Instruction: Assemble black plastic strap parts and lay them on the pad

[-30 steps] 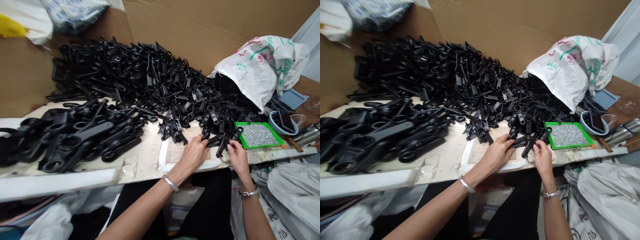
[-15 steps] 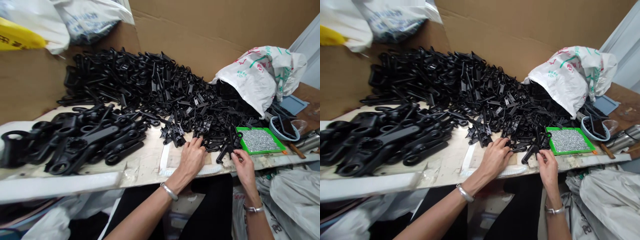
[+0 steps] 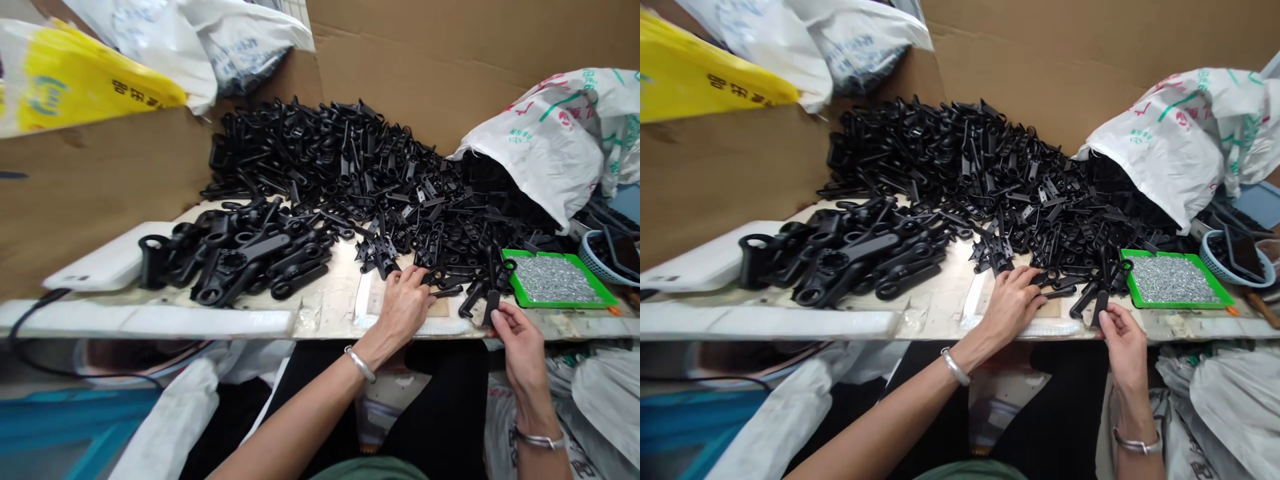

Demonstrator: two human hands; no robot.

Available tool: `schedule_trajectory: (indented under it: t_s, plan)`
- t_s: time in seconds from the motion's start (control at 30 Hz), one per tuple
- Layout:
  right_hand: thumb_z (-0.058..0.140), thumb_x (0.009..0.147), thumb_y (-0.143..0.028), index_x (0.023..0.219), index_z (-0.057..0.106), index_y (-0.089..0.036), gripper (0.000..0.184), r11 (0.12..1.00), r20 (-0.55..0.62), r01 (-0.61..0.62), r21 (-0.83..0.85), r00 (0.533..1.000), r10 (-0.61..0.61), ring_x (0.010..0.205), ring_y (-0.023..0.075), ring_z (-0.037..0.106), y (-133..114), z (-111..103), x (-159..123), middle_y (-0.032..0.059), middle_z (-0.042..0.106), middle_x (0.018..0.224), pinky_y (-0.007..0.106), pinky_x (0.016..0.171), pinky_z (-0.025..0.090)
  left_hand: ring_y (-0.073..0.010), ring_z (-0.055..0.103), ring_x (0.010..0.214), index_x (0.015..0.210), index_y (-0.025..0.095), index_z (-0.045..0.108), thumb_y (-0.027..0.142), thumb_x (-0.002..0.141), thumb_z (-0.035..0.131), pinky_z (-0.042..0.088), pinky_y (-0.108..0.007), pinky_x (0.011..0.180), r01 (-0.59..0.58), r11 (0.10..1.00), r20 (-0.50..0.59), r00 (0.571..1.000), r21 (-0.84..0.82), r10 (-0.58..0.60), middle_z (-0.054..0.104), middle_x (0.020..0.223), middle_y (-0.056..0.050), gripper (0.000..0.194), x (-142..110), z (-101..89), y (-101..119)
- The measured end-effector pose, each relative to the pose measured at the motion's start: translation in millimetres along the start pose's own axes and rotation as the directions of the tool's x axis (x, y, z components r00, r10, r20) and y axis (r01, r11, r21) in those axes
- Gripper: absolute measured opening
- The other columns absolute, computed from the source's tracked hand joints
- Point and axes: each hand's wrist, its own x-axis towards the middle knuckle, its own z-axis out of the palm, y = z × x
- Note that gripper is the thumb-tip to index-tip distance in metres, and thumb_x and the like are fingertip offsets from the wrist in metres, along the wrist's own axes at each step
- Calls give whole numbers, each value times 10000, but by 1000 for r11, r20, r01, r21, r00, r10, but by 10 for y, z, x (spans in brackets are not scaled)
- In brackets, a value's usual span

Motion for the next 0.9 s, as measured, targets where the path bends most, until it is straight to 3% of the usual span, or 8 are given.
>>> schedule_trajectory:
  t_s: [0.13,0.33,0.53,0.63,0.7,0.77,0.83,0.9]
  plan:
    - [797,687,-418,949,701,-189,361,985,92,-86,148,993,72,560,107,545,-179,87,-109,33,681,800,242,508,488,-274,514,1231,801,189,716,182,861,638,428,-473,1012,3,984,-124,992,-179,-26,656,1242,-85,99,-20,-12,-88]
    - [760,749,-375,938,702,-239,240,929,267,-219,299,954,139,853,151,640,-429,336,-194,43,680,1068,239,641,547,-203,676,991,821,182,723,198,867,629,546,-362,911,-80,880,-293,954,-468,-69,716,1086,-84,106,-30,-112,-261]
    - [769,744,-368,943,711,-249,240,881,428,-305,362,894,133,1000,202,658,-592,540,-217,52,626,1310,376,816,583,-195,685,984,844,183,715,220,852,636,543,-345,937,-112,749,-226,973,-653,-52,729,1074,-80,88,-171,-347,-295]
    - [796,715,-352,921,723,-217,257,898,433,-296,325,891,137,804,167,688,-602,632,-289,69,704,1161,350,767,587,-217,659,1051,1020,182,692,210,789,703,521,-380,965,13,463,-115,962,-886,-246,692,1170,-88,233,-263,-345,-245]
    - [806,701,-349,912,724,-206,268,907,371,-255,334,921,122,717,155,684,-576,723,-374,65,730,1069,341,738,582,-219,635,1096,1154,190,640,210,734,767,488,-380,999,56,121,2,913,-991,-408,658,1229,-92,439,-318,-298,-191]
    - [804,703,-350,910,722,-206,265,913,284,-188,362,955,84,729,161,685,-534,837,-477,56,735,1026,347,760,573,-222,617,1119,1183,175,622,224,707,808,454,-375,1024,69,-197,153,879,-978,-452,647,1240,-104,514,-363,-249,-126]
    - [794,715,-351,901,719,-207,247,923,241,-137,359,969,50,836,192,692,-489,952,-578,60,730,1034,371,830,557,-219,637,1061,1138,147,647,267,717,813,478,-347,956,112,-377,268,879,-920,-394,666,1203,-121,468,-394,-221,-64]
    - [781,729,-351,891,717,-208,226,940,276,-119,320,961,28,987,231,674,-453,1033,-654,76,716,1104,403,914,526,-200,668,934,1073,130,678,315,736,799,505,-303,827,153,-441,329,873,-884,-359,697,1142,-127,403,-406,-225,-23]
